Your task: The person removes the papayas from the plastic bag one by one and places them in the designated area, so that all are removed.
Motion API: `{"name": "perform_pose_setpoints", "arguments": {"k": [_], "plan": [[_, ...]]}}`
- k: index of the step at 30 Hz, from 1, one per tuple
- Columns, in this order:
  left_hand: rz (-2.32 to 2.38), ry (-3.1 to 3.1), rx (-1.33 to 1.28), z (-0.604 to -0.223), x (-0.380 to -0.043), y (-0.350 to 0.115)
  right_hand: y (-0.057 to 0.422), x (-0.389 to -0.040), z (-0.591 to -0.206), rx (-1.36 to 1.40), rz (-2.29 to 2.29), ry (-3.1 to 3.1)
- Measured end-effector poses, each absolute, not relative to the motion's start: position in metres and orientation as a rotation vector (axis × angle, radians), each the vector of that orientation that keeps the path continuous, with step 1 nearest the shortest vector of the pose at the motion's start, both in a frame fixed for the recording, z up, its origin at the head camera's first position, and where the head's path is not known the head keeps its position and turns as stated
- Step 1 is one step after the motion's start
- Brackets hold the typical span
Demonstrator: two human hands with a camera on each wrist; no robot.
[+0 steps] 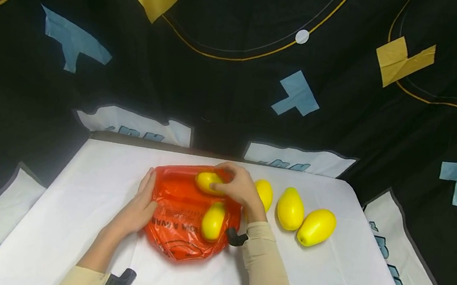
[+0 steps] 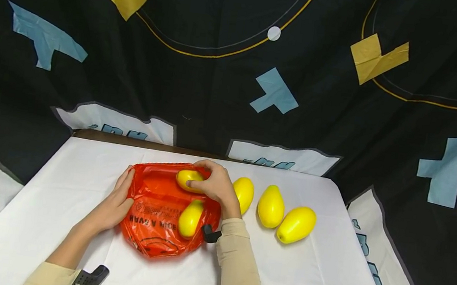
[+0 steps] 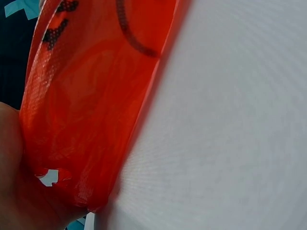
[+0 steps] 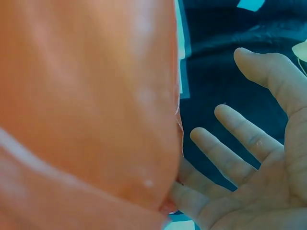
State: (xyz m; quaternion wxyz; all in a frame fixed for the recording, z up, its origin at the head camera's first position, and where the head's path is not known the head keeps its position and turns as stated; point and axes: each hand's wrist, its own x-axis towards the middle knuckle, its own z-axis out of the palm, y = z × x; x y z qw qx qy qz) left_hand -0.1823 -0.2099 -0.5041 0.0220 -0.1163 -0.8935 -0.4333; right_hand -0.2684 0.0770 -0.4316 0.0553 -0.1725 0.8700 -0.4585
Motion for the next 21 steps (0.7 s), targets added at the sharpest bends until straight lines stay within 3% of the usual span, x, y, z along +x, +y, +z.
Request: {"name": "perform_pose_setpoints", "arguments": {"k": [21], "plan": [[-1.31, -2.772, -0.373, -0.505, -0.182, -0.21, 0.068, -0.264, -0.445, -0.678, -1.161, 2.584]]}}
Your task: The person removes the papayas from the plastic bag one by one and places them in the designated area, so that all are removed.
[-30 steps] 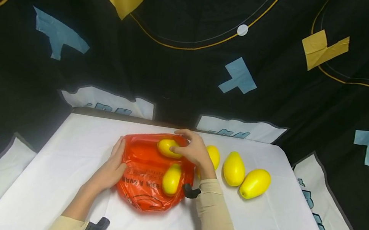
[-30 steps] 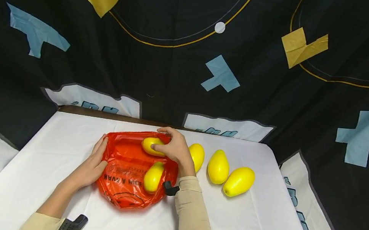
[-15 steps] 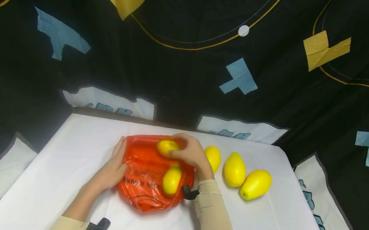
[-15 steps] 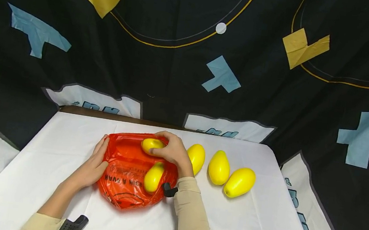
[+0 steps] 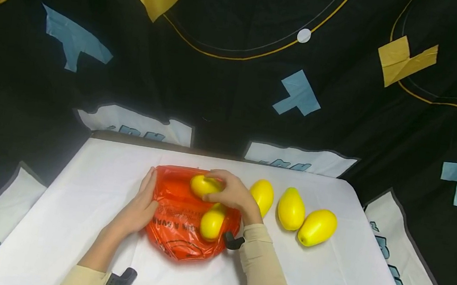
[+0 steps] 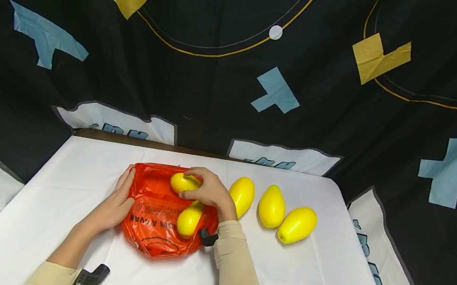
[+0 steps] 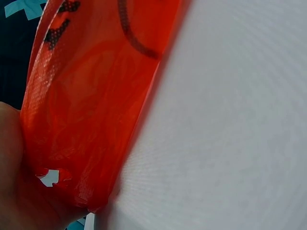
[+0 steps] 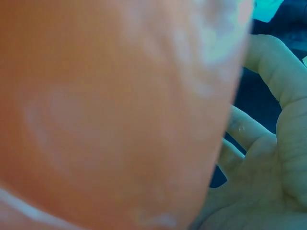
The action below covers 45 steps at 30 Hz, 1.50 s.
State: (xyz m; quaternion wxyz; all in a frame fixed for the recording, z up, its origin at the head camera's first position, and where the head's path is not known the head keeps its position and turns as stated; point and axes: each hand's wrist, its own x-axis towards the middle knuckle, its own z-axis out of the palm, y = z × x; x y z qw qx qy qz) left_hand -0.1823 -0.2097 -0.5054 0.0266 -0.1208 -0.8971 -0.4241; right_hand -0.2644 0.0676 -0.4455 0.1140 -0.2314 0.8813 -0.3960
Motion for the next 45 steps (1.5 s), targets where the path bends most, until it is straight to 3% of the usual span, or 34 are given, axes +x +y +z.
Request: {"name": "perform_pose_setpoints", "arguments": {"k": [6, 45], "plan": [[-1.319, -2.786, -0.36, -0.505, -0.182, -0.209, 0.066, -0.265, -0.447, -0.834, -1.04, 2.57], [-1.337, -2.783, -0.361, -0.506, -0.184, -0.209, 0.052, -0.258, -0.451, -0.881, -0.825, 2.579]]}}
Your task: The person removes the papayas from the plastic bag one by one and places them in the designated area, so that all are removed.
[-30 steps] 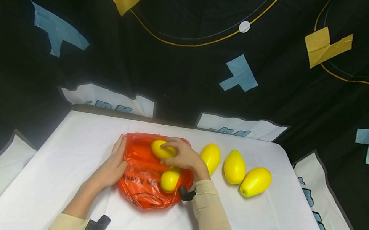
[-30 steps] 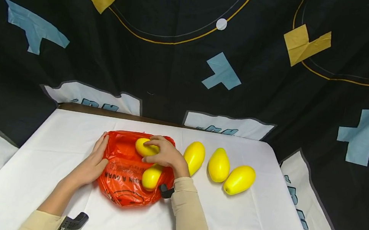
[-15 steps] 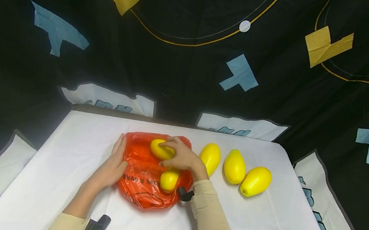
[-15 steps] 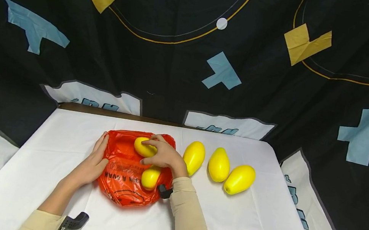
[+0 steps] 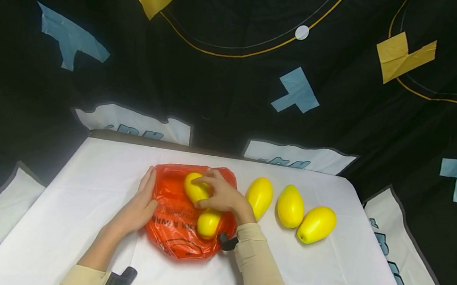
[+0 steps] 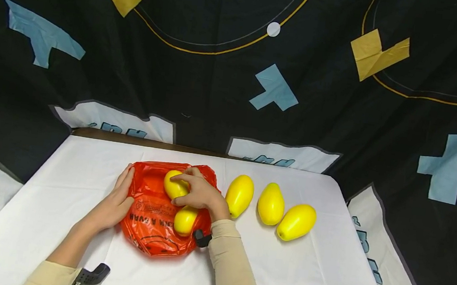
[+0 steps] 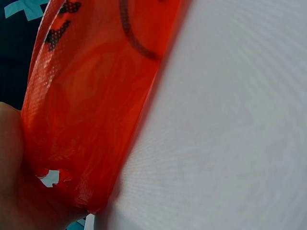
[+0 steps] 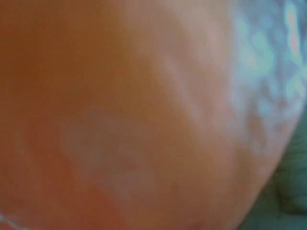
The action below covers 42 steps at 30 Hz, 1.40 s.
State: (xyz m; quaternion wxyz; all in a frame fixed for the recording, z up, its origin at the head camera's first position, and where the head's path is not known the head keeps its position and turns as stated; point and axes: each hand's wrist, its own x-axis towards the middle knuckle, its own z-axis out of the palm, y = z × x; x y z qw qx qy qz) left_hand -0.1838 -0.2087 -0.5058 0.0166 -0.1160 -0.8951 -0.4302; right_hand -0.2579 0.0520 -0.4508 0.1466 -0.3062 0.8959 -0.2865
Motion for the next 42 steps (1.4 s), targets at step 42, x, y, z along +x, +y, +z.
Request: {"name": "perform_pose_setpoints", "arguments": {"k": [42], "plan": [[-1.321, -2.729, -0.422, -0.51, -0.181, -0.21, 0.061, -0.254, -0.45, -1.059, -0.898, 2.635]]}}
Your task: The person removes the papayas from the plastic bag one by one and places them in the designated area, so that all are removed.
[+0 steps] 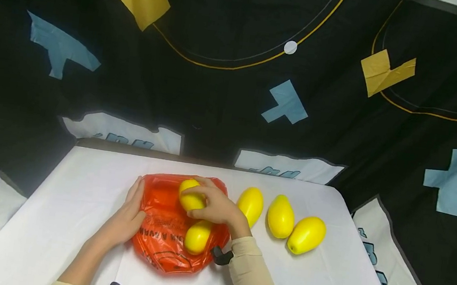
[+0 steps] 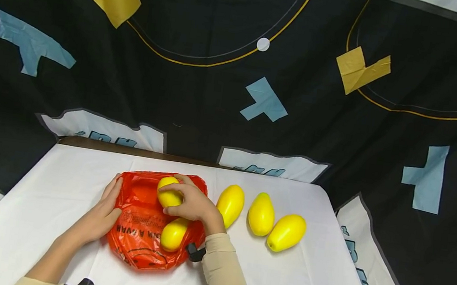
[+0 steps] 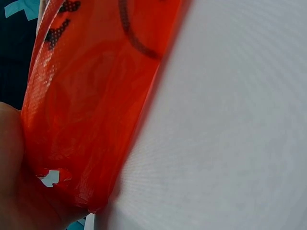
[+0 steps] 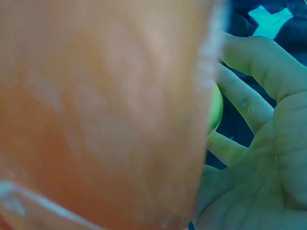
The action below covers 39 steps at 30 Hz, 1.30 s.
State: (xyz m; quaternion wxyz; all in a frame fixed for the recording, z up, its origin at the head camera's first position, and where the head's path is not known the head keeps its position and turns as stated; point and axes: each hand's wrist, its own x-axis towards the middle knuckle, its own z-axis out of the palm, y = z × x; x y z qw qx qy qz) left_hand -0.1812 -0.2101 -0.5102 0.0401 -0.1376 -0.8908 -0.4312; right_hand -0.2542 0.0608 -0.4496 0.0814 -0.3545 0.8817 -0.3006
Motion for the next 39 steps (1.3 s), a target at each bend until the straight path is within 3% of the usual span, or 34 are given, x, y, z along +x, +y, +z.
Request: {"name": "perform_pose_setpoints", "arguments": {"k": [15, 39], "plan": [[-1.325, -2.743, -0.423, -0.509, -0.182, -0.21, 0.082, -0.242, -0.424, -0.884, -1.098, 2.632], [-1.326, -2.751, -0.436, -0.509, -0.181, -0.209, 0.124, -0.225, -0.404, -0.892, -1.18, 2.673]]}}
